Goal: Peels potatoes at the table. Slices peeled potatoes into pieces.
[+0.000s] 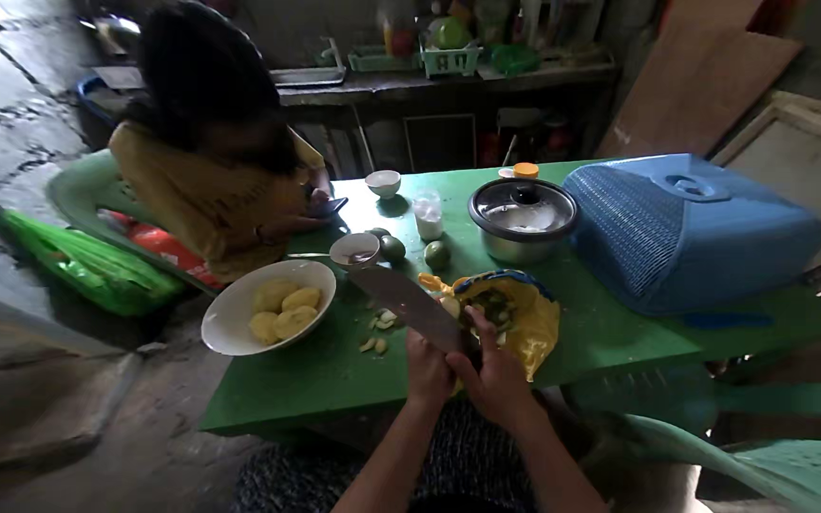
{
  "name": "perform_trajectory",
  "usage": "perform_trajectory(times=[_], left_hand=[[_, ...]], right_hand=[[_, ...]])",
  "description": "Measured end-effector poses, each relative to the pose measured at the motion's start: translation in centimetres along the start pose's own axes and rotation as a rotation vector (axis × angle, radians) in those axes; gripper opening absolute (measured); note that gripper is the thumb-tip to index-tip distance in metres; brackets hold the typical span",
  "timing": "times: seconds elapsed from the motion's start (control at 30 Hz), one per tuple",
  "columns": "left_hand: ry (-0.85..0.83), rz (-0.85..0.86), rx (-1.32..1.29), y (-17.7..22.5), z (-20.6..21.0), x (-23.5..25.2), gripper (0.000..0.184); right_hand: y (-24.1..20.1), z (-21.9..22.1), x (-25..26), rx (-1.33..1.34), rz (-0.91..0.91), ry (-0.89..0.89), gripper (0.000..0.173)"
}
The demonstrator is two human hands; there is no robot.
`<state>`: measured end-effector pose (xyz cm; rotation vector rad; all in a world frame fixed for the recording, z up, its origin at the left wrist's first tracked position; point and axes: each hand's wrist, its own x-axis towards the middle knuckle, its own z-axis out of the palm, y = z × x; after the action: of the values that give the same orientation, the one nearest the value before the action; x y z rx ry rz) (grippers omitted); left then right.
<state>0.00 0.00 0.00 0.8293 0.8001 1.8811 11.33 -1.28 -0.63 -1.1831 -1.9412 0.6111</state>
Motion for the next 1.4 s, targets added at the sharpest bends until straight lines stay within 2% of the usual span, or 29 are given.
perform_trajectory(times=[0.13, 0.23, 0.4, 0.5, 0.57, 0.8, 0.93, 1.03, 1.1, 1.17, 1.27, 1.33, 1.4], left_hand=[[-0.012, 0.025, 0.054, 0.4, -0.5, 0.0, 0.021], [-0.035, 0.068, 0.109, 0.0, -0.6, -0.3, 0.029], [-0.01, 0.091, 0.116, -0.2, -0.6, -0.3, 0.026], [-0.014, 0.142, 0.192, -0.3, -0.8, -0.6, 0.04], [-0.016, 0.167, 0.219, -0.6, -1.0, -0.6, 0.043], [-0.03, 0.278, 0.278, -1.4, -1.8, 0.2, 0.029], [-0.05, 0.411, 0.364, -1.9, -2.2, 0.5, 0.03], [-0.114, 0.647, 0.53, -2.3, -2.7, 0.3, 0.042], [-0.188, 0.734, 0.556, -2.0, -2.2, -0.1, 0.035], [-0.162, 0.582, 0.427, -1.9, -1.2, -0.7, 0.037], [-0.011, 0.067, 0.129, -0.7, 0.1, -0.1, 0.061], [0.09, -0.176, -0.07, 0.6, 0.8, 1.1, 0.054], [0.196, -0.302, -0.172, 1.5, 1.3, 2.0, 0.048]], right_hand=[[-0.5, 0.4, 0.3, 0.104, 0.038, -0.035, 0.083], [-0.5, 0.5, 0.7, 0.19, 0.059, -0.038, 0.077], [-0.7, 0.7, 0.9, 0.197, 0.073, -0.038, 0.073], [-0.9, 0.6, 1.0, 0.234, 0.094, -0.05, 0.069], [-0.9, 0.5, 1.2, 0.271, 0.106, -0.069, 0.067], [-1.0, 0.1, 1.9, 0.399, 0.152, -0.12, 0.056], [-1.3, -0.1, 2.1, 0.466, 0.186, -0.139, 0.053], [-1.3, -0.1, 2.7, 0.532, 0.259, -0.115, 0.051], [-0.5, -0.2, 3.2, 0.61, 0.34, -0.102, 0.053], [0.1, -0.3, 3.5, 0.634, 0.396, -0.072, 0.054], [0.3, -0.4, 3.2, 0.619, 0.421, -0.027, 0.059], [0.6, -0.3, 2.8, 0.587, 0.374, -0.009, 0.066], [0.6, -0.5, 2.3, 0.498, 0.323, -0.023, 0.074]])
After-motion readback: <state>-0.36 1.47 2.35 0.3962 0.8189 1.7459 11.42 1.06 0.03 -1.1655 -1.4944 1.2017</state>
